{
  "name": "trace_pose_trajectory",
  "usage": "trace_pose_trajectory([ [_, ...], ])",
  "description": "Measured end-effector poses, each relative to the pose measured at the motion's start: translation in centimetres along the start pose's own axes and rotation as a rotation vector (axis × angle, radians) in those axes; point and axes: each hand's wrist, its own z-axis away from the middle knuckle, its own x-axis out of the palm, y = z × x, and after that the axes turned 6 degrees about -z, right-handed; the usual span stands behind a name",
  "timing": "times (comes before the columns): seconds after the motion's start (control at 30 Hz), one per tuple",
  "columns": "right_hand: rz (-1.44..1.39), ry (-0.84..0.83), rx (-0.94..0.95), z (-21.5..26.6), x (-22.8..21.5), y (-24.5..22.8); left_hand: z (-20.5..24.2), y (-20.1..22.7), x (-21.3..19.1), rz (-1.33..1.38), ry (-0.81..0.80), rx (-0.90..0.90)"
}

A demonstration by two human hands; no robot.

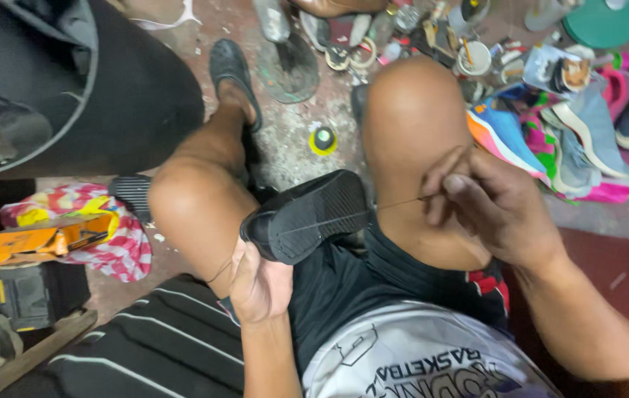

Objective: The person sits on the floor and sews a black shoe using a needle and thread. They repeatedly pass the needle through the shoe's sole and upper, pulling the thread tight to secure the seam.

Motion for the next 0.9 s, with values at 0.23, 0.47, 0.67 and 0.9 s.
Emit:
trace_pose_trajectory([
  [0.23,0.091,0.103,-0.174,-1.4,-2.3,0.9,-4.1,1.2,-0.7,0.25,-0.016,0.133],
  [0.47,0.131,0.528,-0.115,0.2,-6.5,3.3,-8.3,2.1,-1.4,0.371,-0.036,0.103],
  [0.67,0.224,0.771,-0.083,3.0,-11.0,6.7,-8.5,1.3,-4.2,0.304,-0.094,0.044],
  [0.9,0.199,0.855,-0.079,4.8,-19.1,11.1,-7.2,0.4,-8.2,0.405,-0.089,0.088],
])
